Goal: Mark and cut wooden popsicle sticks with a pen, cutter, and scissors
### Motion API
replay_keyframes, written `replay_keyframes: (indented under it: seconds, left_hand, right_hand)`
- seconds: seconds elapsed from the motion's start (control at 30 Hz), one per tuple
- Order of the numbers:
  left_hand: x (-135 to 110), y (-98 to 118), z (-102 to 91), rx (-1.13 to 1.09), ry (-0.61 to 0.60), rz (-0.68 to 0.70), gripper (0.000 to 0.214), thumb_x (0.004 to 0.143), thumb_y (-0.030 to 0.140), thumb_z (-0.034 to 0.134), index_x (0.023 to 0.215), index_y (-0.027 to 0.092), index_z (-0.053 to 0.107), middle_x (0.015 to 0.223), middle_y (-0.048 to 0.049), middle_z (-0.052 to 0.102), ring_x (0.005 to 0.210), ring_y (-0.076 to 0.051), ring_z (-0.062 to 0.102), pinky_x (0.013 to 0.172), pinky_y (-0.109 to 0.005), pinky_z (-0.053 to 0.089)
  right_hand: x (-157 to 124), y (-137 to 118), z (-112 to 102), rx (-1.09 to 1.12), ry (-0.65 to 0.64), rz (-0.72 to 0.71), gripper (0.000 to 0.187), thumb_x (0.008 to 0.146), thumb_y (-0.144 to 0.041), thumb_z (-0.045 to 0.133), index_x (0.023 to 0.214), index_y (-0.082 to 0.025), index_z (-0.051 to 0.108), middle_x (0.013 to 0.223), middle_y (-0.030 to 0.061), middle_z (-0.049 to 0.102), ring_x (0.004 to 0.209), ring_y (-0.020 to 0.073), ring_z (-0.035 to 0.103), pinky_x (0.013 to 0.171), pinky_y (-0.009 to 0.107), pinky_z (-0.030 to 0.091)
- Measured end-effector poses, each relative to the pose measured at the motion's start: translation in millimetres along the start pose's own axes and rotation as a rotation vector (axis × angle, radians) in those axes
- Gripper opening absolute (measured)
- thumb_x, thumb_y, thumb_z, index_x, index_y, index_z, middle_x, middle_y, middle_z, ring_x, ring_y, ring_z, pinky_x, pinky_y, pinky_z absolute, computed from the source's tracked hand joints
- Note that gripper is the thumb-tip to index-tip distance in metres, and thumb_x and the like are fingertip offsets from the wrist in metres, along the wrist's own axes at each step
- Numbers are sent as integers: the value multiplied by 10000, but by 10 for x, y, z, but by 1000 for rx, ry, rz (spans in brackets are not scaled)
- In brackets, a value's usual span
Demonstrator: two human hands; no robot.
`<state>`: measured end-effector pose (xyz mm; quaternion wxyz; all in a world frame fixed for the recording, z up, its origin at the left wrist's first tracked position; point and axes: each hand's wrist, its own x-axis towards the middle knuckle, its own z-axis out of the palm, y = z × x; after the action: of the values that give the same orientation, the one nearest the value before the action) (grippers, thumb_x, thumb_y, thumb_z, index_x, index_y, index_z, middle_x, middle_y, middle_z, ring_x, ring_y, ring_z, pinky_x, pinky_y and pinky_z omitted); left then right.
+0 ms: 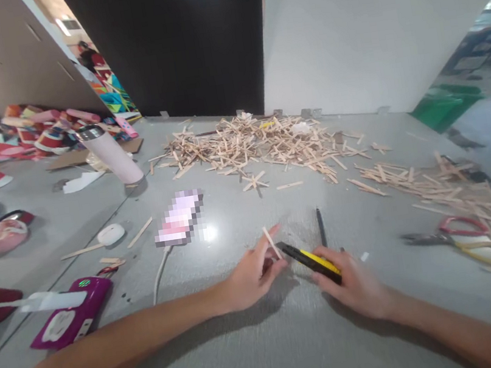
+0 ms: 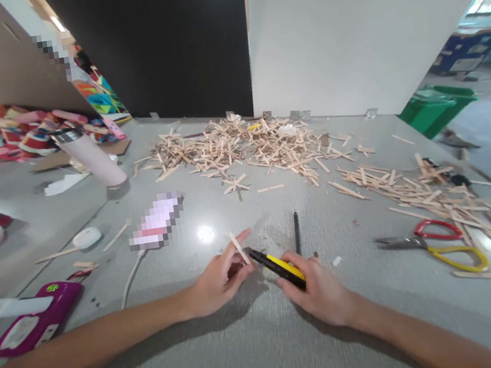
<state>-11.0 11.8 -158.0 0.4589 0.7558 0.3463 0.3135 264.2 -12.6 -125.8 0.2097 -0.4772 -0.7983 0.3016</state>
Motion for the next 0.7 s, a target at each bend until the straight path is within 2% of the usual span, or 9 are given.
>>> replay_keyframes:
  seconds: [0.1, 0.23, 0.4, 0.63, 0.7]
  left_hand:
    - [-5, 13, 5, 4, 7, 41, 722, 1154, 375, 535, 1775, 223, 201, 1041, -80, 816, 647, -140, 632, 606, -255, 477]
    - [-24, 19, 15, -38, 20, 41, 784, 1158, 353, 531, 1799, 230, 96, 1145, -111, 838, 736, -161, 721, 650, -262, 533]
    - [-39, 29, 12, -63, 43, -25, 916, 1162, 431, 555, 1807, 198, -52, 963, -51, 805, 580, -121, 605, 553, -222, 469]
    - [-62, 46, -2, -66, 25, -9, 1027, 1175, 412, 523, 1769, 196, -286, 782, 52, 696, 507, -115, 518, 502, -216, 442]
    - [-64, 51, 3, -60, 29, -6, 1024, 1175, 406, 523, 1772, 192, -282, 748, 63, 681, 495, -117, 514, 497, -215, 439]
  right_hand:
    - [6, 7, 3, -5, -3, -12, 245, 1058, -426, 569, 1011, -220, 694, 751, -9, 675, 638, 182, 616, 688, 312, 489]
    - [17, 8, -2, 31, -13, -24, 236, 1059, -406, 580, 1066, -212, 713, 787, -1, 704, 669, 178, 634, 721, 309, 490]
    - [57, 9, -54, 104, -46, 6, 268, 1044, -444, 601, 941, -206, 668, 745, -18, 628, 660, 156, 566, 674, 284, 439]
    - [71, 15, -104, 173, -83, 23, 318, 1059, -494, 600, 960, -195, 647, 757, -29, 562, 676, 143, 502, 651, 276, 387]
    - [64, 0, -110, 184, -89, 32, 324, 1062, -495, 594, 931, -201, 630, 734, -36, 535, 664, 142, 486, 639, 278, 374]
